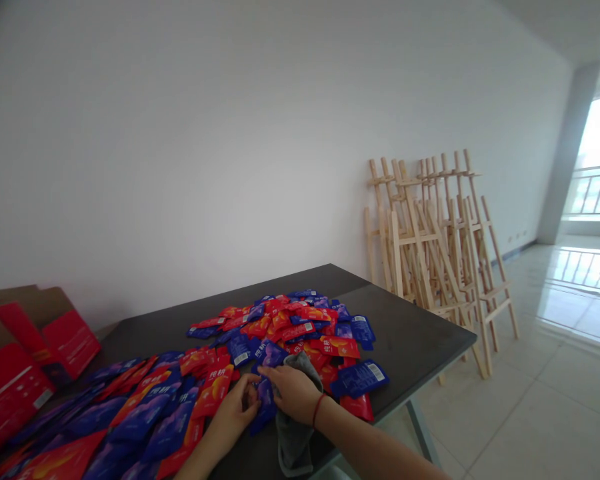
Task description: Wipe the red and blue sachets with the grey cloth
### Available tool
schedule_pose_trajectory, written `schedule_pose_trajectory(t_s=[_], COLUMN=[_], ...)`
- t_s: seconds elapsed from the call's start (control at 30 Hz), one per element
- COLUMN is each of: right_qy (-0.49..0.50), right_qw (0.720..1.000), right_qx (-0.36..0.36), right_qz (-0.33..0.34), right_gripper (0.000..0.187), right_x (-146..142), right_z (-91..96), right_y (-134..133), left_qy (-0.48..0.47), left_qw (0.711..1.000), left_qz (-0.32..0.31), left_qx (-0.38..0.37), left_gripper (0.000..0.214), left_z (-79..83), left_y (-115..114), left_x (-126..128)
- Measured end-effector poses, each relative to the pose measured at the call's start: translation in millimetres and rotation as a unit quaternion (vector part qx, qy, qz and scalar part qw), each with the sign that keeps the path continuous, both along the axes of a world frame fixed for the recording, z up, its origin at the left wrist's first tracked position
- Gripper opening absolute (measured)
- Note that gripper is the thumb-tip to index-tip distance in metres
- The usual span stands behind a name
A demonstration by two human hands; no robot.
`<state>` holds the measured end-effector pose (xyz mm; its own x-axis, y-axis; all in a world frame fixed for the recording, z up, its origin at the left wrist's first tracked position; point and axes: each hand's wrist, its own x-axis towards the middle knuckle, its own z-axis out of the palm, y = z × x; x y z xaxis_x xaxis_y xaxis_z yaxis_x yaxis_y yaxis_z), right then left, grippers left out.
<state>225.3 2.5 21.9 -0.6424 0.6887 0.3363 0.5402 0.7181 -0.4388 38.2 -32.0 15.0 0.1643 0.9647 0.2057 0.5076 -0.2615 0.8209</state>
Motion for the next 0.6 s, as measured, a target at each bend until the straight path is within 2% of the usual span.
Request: schedule_pose_trajectory(t_s=[0.13,0.27,0.33,0.4,0.43,0.5,0.6], right_qy=[-0.059,-0.045,-0.023,0.005,0.014,0.003,-0.07], right_qw=[0.998,0.998,0.995,0.994,0.996,0.999,0.992], right_qx=[0.009,0.011,0.009,0.016,0.024,0.041,0.054], right_qz=[0.015,-0.051,-0.094,-0.106,-0.089,-0.013,0.089], right_gripper=[0.029,0.028,0.027,0.026,0.025,0.026,0.027], right_x=[-1,5,9,9,8,1,-10], right_z=[-2.2,5.9,13.7,19.9,21.3,19.9,10.9], right_y=[0,2,4,6,6,5,2], left_qy=[0.025,0.072,0.101,0.114,0.116,0.117,0.102], left_qw=[0.999,0.995,0.991,0.989,0.989,0.99,0.993], left_qz=[0.024,0.017,0.01,0.018,0.023,0.029,0.025], left_qx=[0.016,0.066,0.091,0.092,0.086,0.073,0.052], left_gripper=[0.026,0.024,0.031,0.041,0.045,0.055,0.071], left_z=[6.1,6.0,2.4,-2.3,-4.7,-8.8,-12.0], left_y=[-4,-7,-6,-4,-3,-1,-1], left_x=[-4,-8,-9,-10,-11,-13,-16])
